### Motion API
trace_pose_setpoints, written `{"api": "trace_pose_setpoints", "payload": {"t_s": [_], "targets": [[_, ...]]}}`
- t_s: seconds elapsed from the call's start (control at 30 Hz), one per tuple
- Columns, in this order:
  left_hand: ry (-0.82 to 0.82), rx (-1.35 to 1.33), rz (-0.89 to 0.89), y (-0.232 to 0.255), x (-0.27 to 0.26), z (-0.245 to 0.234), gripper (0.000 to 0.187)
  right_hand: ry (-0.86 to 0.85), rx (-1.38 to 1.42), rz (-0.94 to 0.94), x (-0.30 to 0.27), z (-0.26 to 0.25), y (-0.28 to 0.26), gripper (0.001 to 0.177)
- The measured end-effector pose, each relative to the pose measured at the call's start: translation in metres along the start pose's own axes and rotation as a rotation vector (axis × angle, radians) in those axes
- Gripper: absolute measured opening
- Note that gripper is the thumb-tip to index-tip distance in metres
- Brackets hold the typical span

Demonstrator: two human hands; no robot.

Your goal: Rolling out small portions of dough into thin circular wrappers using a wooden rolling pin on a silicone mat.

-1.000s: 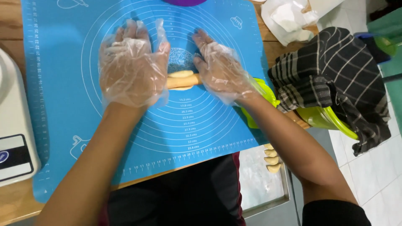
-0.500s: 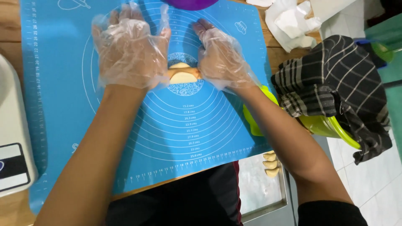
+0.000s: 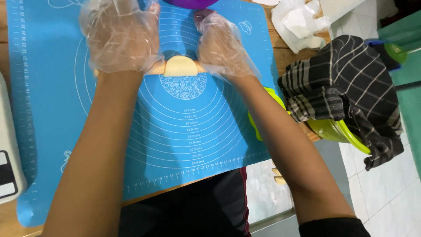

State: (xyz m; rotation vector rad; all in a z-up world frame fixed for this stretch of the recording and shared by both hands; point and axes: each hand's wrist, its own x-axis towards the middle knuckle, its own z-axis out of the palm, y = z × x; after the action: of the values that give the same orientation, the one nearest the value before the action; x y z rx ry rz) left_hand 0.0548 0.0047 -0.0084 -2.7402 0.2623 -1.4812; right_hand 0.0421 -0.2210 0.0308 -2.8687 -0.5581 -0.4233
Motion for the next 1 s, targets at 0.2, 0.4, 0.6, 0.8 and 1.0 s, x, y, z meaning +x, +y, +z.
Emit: {"api": "trace_pose_setpoints", "payload": {"t_s": [0.2,0.4,0.6,0.8,1.0], "targets": [[-0.352,0.139,0.126,-0.002,0.015,-0.011,0.018,0.108,-0.066,-0.044,0.005,0.022,0.02,0.041],[-0.412,-0.034,-0.055,-0.003,0.017,0.006,0.021,0.157,-0.533,-0.265,0.012,0.035,0.027,0.018],[-0.06,-0.147,-0.128,0.002,0.01,0.024,0.026,0.17,-0.044,0.19,0.017,0.016,0.006,0.011],[-0.177,-0.079,-0.135,-0.002,0.018,0.029,0.027,0.162,-0.17,0.206,0.022,0.01,-0.006,0.021],[-0.287,-0.012,-0.135,-0.003,0.028,0.031,0.03,0.103,-0.193,0.29,0.03,0.013,-0.005,0.023]]}}
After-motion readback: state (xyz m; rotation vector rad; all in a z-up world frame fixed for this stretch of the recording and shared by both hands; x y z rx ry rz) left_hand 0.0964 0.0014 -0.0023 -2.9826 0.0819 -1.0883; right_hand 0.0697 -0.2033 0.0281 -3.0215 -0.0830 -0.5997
